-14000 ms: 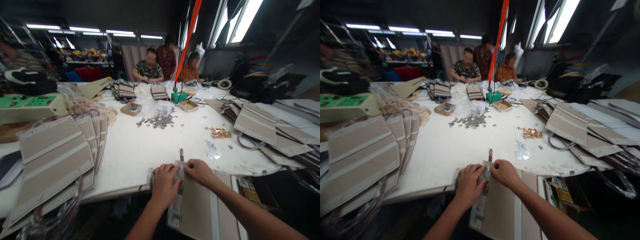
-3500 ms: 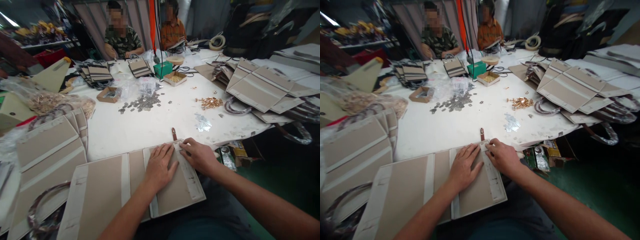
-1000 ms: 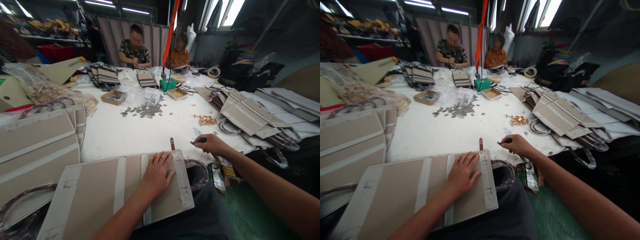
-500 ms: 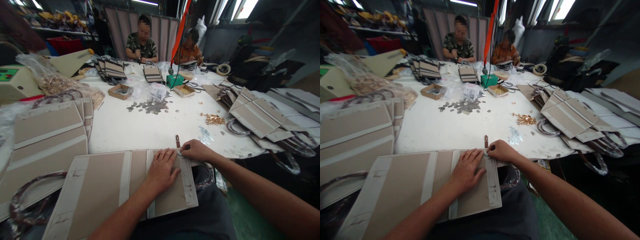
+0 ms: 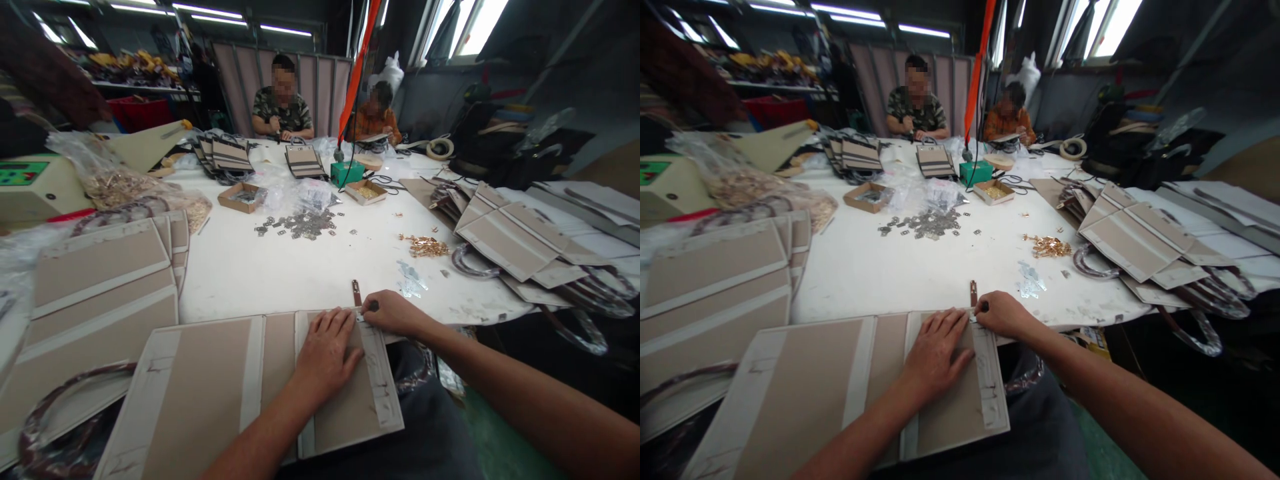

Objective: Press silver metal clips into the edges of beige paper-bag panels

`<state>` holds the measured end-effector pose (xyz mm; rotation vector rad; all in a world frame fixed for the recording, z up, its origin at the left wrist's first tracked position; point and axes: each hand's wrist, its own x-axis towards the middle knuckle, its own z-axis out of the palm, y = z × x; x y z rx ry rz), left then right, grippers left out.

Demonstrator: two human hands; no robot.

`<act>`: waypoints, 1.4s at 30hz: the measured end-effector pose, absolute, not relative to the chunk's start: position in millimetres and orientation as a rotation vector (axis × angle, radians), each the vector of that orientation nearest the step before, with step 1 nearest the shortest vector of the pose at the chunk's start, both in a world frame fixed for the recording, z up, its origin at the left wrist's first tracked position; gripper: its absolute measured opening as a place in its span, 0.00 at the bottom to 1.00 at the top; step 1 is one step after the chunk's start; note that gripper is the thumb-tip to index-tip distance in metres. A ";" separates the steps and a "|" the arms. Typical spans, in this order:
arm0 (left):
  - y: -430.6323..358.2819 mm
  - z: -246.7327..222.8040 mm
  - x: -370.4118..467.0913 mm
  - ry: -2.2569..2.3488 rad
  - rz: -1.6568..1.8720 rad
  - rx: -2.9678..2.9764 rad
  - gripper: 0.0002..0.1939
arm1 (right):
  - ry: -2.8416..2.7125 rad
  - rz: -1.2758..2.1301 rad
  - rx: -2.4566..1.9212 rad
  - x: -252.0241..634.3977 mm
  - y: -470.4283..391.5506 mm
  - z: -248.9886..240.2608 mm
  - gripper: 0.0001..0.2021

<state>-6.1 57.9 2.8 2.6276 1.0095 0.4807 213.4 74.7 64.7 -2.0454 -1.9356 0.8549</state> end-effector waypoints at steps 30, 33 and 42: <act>125.3 52.9 26.6 1.228 -0.062 2.421 0.21 | -2.292 0.199 -2.097 217.6 38.0 49.7 0.14; 141.5 55.7 33.7 1.194 -0.199 2.358 0.22 | -2.286 0.206 -2.090 220.0 38.0 48.3 0.14; 161.4 53.9 41.1 1.062 -0.314 2.260 0.17 | -2.271 0.238 -2.064 223.2 39.8 45.9 0.15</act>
